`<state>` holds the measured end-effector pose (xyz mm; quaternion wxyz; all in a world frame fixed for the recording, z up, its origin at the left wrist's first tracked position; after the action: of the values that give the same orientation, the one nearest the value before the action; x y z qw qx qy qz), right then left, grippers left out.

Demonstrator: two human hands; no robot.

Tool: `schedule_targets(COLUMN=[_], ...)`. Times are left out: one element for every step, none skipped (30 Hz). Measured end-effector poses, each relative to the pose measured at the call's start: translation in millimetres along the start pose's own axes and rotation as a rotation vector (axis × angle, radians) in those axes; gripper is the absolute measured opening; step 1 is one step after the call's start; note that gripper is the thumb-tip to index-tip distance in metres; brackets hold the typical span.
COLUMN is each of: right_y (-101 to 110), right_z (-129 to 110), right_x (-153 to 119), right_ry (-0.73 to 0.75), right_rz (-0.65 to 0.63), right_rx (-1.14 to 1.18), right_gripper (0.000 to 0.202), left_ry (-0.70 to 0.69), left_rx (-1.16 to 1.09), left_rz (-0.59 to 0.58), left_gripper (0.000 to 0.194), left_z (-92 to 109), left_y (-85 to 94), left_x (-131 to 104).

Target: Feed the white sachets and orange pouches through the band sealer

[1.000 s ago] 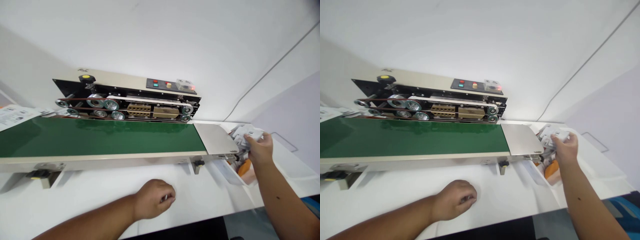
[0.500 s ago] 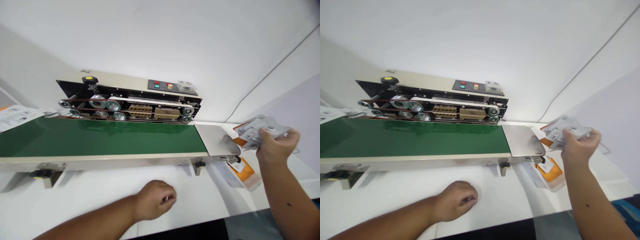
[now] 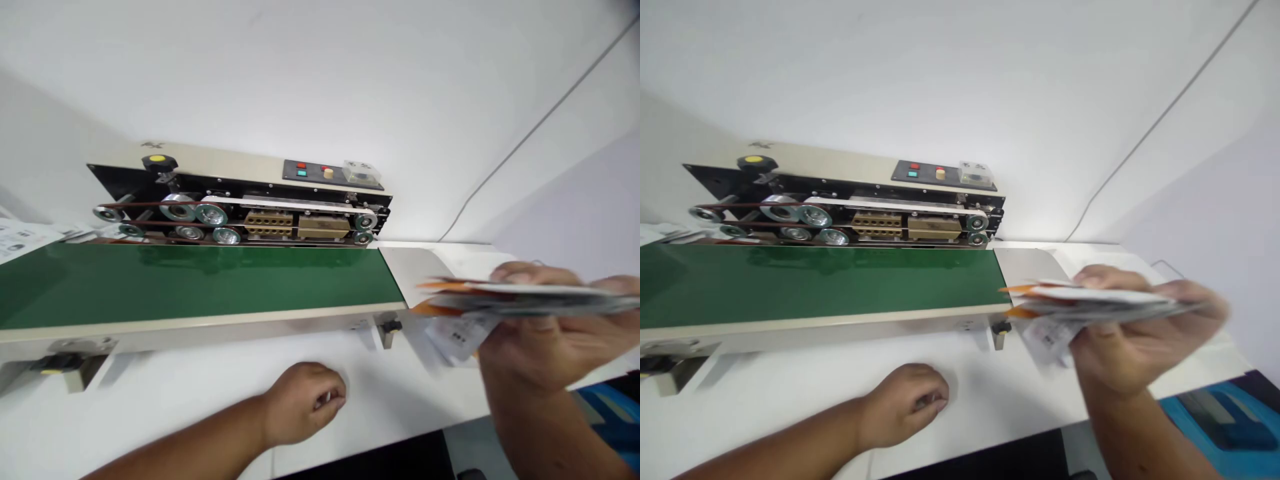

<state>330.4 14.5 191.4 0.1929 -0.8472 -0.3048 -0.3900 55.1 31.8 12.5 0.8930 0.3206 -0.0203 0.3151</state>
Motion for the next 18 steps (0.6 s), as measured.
schedule_targets(right_y=[-11.7, -23.0, -33.2, -42.9, -51.2, -58.5, -65.2, -71.2, -76.5, -80.5, -83.2, -84.5, -84.3, -83.0, -81.1, -79.0, -76.9, -74.9], right_z=[-11.2, -19.8, -25.7, -29.0, -31.0, -31.8, -31.8, -31.4, -30.3, -28.8, -27.2, -25.7, -24.4, -23.1, -21.8, -20.4, -18.5, -16.0], right_x=[-12.3, -24.5, -36.4, -48.1, -59.7, -71.2, -82.5, -93.6, -104.2, -114.0, -122.8, -130.4, -136.7, -141.9, -146.3, -150.1, -153.7, -157.0], right_ry=[0.044, 0.062, 0.054, 0.023, -0.012, -0.046, -0.074, -0.092, -0.103, -0.104, -0.097, -0.076, -0.043, -0.003, 0.045, 0.097, 0.144, 0.184], right_rz=[-0.047, -0.095, -0.135, -0.176, -0.203, -0.229, -0.258, -0.292, -0.331, -0.370, -0.407, -0.443, -0.472, -0.501, -0.530, -0.565, -0.600, -0.634], right_rx=[0.047, 0.085, 0.117, 0.142, 0.165, 0.187, 0.204, 0.217, 0.227, 0.237, 0.250, 0.270, 0.293, 0.314, 0.329, 0.337, 0.337, 0.330], right_gripper=[0.066, 0.060, 0.052, 0.045, 0.043, 0.041, 0.042, 0.043, 0.042, 0.040, 0.038, 0.038, 0.038, 0.038, 0.040, 0.043, 0.046, 0.049], left_ry=[0.000, -0.013, -0.042, -0.083, -0.128, -0.169, -0.193, -0.200, -0.193, -0.180, -0.167, -0.159, -0.155, -0.152, -0.150, -0.148, -0.149, -0.151], left_rx=[-0.026, -0.060, -0.097, -0.135, -0.171, -0.204, -0.231, -0.254, -0.271, -0.284, -0.293, -0.304, -0.319, -0.339, -0.364, -0.393, -0.425, -0.455], left_rz=[0.003, 0.000, -0.014, -0.037, -0.069, -0.107, -0.138, -0.158, -0.158, -0.142, -0.114, -0.078, -0.044, -0.017, 0.000, 0.004, -0.001, -0.014], left_gripper=[0.012, 0.011, 0.013, 0.019, 0.027, 0.036, 0.045, 0.052, 0.058, 0.063, 0.066, 0.069, 0.069, 0.068, 0.066, 0.064, 0.061, 0.058], left_z=[1.1, 3.3, 6.8, 11.4, 16.4, 21.2, 25.0, 27.4, 28.5, 28.8, 28.6, 28.3, 28.1, 28.1, 28.1, 28.3, 28.8, 29.2], left_y=[0.8, 1.3, 1.4, 1.1, 0.6, -0.1, -0.3, 0.0, 1.3, 3.5, 6.3, 9.4, 12.5, 15.0, 16.8, 17.7, 17.8, 17.2], left_x=[0.1, 0.2, 0.3, 0.2, -0.1, -0.6, -1.0, -1.2, -1.0, -0.5, 0.0, 0.7, 1.2, 1.8, 2.2, 2.6, 2.7, 2.7])
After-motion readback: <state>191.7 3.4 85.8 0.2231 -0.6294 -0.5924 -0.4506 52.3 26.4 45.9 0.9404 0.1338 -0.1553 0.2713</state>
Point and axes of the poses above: each hand's wrist, its own x-axis towards the middle knuckle, its own y-axis out of the back of the hand, z = x × y, the point moved 6 cm from there along x, towards the middle knuckle, and after that the axes turned 9 degrees about -x, right-handed, at the moved point
